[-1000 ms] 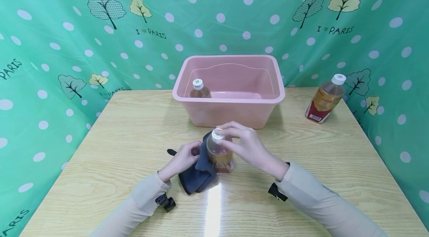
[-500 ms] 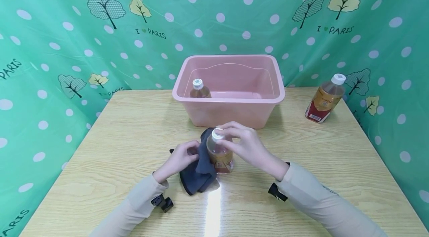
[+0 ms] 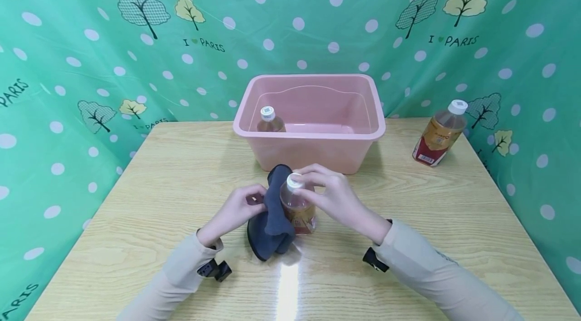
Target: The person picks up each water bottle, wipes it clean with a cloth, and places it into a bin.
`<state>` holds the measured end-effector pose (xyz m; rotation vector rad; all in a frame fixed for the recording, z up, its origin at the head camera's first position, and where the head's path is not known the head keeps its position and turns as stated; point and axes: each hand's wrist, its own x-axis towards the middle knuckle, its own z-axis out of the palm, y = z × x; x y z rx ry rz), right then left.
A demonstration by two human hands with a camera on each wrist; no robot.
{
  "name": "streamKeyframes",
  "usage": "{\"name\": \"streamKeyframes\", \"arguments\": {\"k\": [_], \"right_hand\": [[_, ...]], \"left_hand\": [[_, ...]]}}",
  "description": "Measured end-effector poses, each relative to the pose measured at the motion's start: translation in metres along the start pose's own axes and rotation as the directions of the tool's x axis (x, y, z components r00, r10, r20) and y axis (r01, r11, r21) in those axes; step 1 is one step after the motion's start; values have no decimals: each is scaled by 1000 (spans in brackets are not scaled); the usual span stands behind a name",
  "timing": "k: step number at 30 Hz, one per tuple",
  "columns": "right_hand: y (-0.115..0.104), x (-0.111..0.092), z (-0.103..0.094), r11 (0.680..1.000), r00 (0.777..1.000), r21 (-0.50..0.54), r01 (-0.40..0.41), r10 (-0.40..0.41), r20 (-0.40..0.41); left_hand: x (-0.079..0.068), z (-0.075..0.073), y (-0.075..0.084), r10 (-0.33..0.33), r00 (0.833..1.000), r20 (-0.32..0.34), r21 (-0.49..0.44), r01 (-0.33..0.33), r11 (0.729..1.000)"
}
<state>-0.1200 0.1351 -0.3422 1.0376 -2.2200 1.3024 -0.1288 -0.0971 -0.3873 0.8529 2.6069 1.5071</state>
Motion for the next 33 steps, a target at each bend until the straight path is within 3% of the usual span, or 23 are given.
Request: {"name": "streamKeyframes", "arguments": {"k": [13,28,33], "right_hand": [[0,1,0,1000,1000,-11,-1,1,-4],[1,-1,1,1000,1000,10,-2,2,-1],[1,-1,1,1000,1000,10,-5,5,-1]], "left_hand": [[2,-2,7,49,999,-4,57,-48,997],[1,12,-13,93,996,-6,110,-92,990],[1,15,-20,74,997,10,111,-75,991]]}}
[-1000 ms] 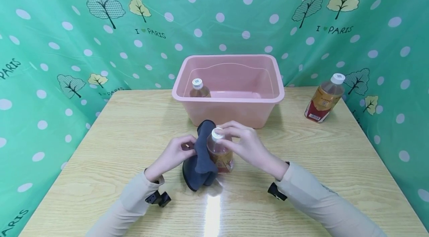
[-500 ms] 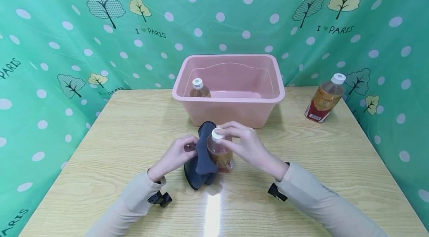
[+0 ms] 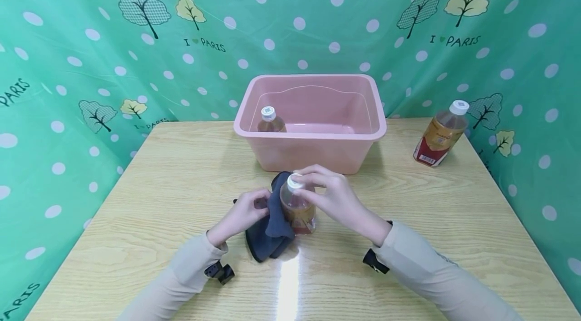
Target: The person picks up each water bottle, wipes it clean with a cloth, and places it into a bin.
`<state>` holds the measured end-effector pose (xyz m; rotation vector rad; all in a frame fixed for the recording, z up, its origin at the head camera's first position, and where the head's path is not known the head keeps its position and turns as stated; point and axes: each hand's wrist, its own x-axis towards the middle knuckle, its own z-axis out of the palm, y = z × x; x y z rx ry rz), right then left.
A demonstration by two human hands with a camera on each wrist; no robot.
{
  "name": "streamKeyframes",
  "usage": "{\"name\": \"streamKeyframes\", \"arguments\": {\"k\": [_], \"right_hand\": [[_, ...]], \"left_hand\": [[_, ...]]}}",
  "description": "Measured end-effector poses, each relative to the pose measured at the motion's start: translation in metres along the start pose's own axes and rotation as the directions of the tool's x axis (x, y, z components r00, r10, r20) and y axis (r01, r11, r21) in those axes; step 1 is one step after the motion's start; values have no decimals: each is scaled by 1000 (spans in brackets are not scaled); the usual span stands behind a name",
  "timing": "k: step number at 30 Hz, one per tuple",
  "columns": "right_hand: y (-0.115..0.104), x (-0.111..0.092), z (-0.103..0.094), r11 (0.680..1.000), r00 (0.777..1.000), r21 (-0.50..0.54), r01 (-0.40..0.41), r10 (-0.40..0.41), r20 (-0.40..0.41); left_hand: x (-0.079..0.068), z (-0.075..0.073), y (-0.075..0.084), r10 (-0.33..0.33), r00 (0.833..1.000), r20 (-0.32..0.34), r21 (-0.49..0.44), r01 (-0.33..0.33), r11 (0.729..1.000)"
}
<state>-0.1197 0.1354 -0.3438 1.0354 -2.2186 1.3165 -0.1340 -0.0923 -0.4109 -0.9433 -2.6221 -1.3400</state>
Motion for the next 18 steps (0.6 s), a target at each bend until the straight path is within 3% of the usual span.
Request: {"name": "streamKeyframes", "arguments": {"k": [11,18], "right_hand": [[0,-1,1,1000,1000,-2,1,-1,-5],[-1,0,1,1000,1000,-1,-1,1,0]], "left_hand": [[-3,10,-13,-83,994,67,-9,84,996],[-4,12,-15,-111,991,71,-4,112,994]]}}
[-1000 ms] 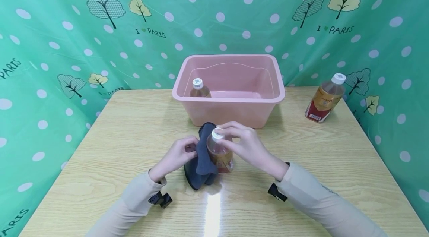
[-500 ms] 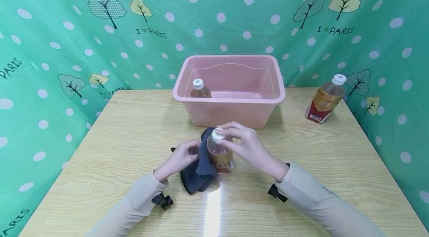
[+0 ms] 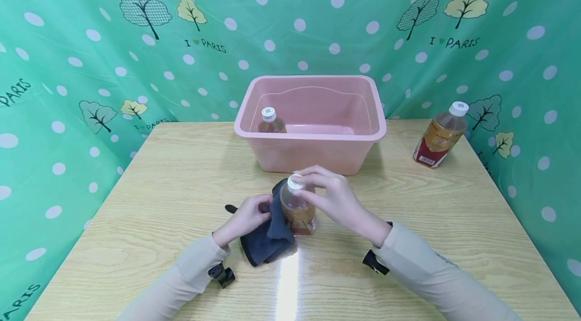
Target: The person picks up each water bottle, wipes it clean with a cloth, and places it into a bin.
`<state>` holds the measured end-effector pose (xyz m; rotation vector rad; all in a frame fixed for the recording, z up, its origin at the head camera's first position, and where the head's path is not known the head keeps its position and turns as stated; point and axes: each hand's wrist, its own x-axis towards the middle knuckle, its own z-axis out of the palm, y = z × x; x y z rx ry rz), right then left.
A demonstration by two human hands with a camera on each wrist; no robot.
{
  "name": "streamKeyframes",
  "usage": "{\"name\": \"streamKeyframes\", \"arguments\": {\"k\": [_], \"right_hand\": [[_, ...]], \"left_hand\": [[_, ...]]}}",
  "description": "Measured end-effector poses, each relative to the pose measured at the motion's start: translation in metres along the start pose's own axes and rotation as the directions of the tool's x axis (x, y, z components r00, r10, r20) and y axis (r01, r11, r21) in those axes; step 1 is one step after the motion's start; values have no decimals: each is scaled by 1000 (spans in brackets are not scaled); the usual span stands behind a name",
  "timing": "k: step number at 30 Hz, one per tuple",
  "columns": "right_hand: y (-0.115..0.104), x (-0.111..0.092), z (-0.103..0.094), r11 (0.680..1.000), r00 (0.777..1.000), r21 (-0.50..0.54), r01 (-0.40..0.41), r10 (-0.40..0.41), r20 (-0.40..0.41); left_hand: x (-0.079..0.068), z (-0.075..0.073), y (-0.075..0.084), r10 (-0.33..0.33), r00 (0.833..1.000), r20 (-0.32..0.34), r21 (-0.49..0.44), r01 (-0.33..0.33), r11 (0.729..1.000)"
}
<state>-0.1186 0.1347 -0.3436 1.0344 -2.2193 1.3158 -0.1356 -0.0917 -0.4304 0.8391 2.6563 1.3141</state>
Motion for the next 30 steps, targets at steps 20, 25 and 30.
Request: {"name": "streamKeyframes", "arguments": {"k": [20,25,30], "right_hand": [[2,-1,1,1000,1000,7,9,-9,-8],[4,-1,1,999,999,11,43,-43,-26],[1,-1,0,1000,1000,18,7,-7,-8]], "left_hand": [[-3,-19,23,65,995,-77,-23,-67,997],[-3,-26,33,55,994,-92,-45,-60,997],[-2,-33,43,79,990,-114,-40,-84,996]]}}
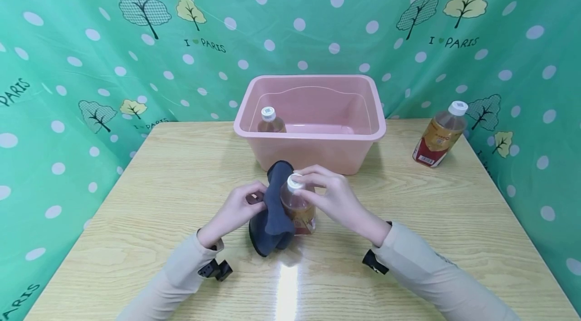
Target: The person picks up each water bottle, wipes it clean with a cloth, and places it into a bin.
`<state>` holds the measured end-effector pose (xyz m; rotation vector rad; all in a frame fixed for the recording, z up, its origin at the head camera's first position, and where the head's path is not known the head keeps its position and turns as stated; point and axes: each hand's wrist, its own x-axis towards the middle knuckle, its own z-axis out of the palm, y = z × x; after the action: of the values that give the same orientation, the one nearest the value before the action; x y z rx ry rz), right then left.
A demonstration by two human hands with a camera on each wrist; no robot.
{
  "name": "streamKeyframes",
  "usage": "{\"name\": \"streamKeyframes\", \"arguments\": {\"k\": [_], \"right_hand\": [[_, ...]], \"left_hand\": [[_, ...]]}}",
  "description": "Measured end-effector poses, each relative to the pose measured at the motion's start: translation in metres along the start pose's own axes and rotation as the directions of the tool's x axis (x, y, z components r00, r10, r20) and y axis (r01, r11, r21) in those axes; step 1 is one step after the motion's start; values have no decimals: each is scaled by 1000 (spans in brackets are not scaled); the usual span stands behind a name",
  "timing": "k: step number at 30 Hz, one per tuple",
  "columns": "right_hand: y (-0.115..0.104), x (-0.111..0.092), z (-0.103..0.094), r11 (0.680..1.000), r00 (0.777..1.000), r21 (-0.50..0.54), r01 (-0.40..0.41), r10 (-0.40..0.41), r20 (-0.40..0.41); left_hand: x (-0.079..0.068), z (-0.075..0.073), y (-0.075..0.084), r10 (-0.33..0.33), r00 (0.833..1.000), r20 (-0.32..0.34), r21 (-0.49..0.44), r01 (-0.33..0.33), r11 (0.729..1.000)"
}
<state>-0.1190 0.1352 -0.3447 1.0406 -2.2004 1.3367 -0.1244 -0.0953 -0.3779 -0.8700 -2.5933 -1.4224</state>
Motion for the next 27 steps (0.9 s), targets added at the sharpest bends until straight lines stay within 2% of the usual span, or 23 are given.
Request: {"name": "streamKeyframes", "arguments": {"k": [8,15,27], "right_hand": [[0,0,0,1000,1000,-7,-19,19,8],[-2,0,0,1000,999,-5,-31,31,13],[-1,0,1,1000,1000,7,-26,26,4]], "left_hand": [[3,-4,7,47,998,-49,7,-46,999],[3,-1,1,59,998,-27,-10,-59,998],[-1,10,-15,65,998,4,53,-65,997]]}}
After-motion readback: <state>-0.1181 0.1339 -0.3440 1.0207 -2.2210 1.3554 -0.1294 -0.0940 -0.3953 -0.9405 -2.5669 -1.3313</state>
